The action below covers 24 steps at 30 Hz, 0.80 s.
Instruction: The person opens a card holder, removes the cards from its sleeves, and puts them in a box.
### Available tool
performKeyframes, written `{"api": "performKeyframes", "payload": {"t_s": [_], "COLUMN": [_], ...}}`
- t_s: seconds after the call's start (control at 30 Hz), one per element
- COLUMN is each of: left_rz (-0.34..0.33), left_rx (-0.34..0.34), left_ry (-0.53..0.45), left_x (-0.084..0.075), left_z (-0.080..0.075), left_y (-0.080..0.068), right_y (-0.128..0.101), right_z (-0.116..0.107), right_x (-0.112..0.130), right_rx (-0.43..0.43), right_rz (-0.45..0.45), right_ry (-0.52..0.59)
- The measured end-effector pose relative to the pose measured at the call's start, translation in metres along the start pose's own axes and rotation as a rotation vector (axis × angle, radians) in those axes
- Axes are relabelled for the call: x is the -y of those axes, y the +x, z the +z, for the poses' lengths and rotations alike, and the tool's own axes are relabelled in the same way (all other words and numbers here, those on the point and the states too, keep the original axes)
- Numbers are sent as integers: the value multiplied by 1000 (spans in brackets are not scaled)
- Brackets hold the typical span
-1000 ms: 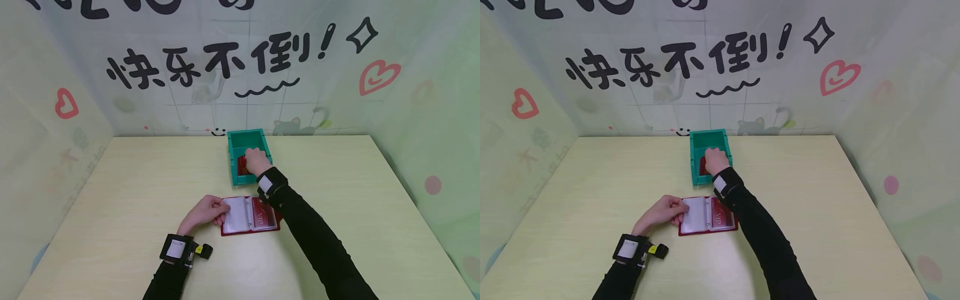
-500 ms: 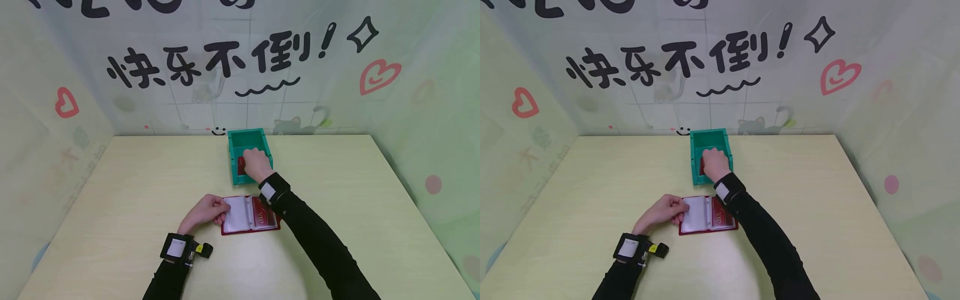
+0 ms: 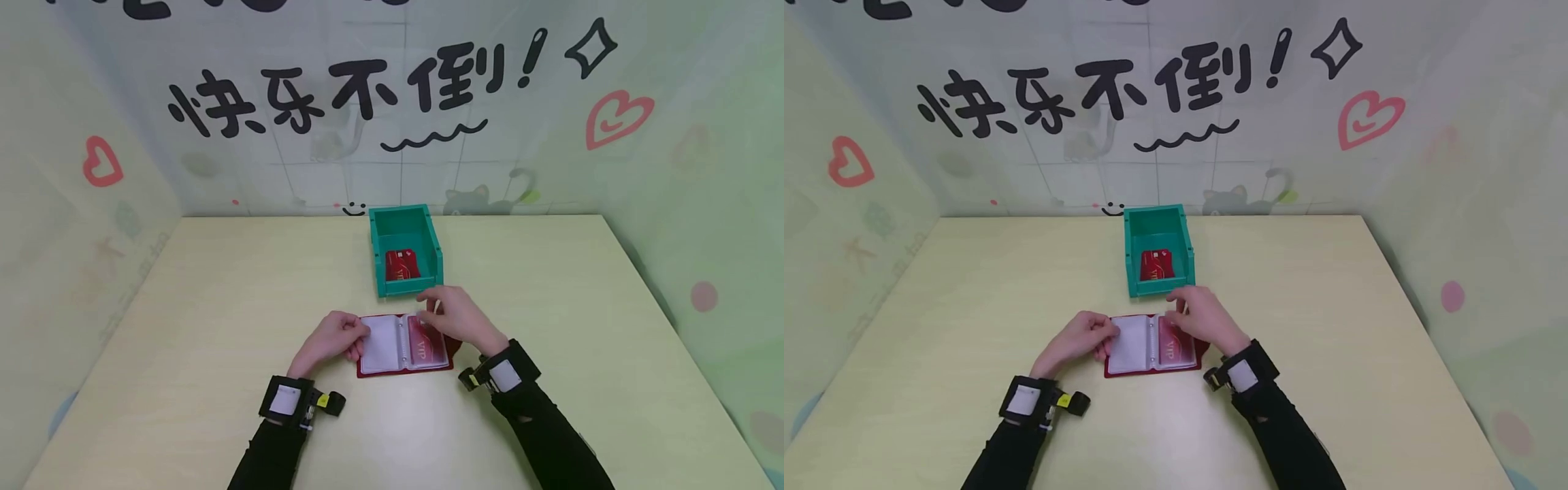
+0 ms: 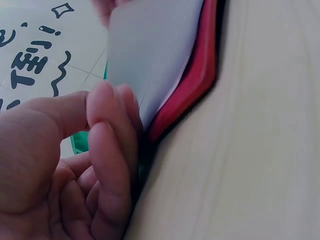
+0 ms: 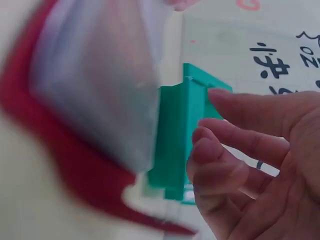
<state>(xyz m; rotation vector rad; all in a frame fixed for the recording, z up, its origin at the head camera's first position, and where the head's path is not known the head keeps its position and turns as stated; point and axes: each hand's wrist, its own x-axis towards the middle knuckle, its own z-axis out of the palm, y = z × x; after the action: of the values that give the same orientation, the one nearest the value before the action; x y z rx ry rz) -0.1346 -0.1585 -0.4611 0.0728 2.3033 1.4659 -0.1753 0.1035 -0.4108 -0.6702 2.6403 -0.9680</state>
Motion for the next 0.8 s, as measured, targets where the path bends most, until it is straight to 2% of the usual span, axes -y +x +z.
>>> {"api": "performKeyframes", "payload": {"t_s": [0.2, 0.3, 0.47, 0.53, 0.6, 0.7, 0.8], "left_rz": [-46, -43, 7, 37, 78, 138, 155], "left_rx": [-78, -149, -335, -370, -346, -250, -189], "left_ry": [44, 137, 339, 379, 380, 334, 312], "left_x": [-4, -10, -29, -36, -43, -52, -58], "left_z": [4, 7, 16, 22, 29, 41, 50], "left_y": [0, -2, -9, -12, -13, -13, -12], "right_y": [-20, -24, -26, -26, -27, -30, -31], "right_z": [10, 14, 17, 19, 23, 30, 37], "right_x": [-26, -32, -36, -39, -41, -45, -46], "right_rx": [45, 50, 37, 20, -5, -59, -104], "right_rz": [34, 27, 41, 53, 60, 58, 54], "right_ry": [40, 60, 81, 86, 101, 87, 46]}}
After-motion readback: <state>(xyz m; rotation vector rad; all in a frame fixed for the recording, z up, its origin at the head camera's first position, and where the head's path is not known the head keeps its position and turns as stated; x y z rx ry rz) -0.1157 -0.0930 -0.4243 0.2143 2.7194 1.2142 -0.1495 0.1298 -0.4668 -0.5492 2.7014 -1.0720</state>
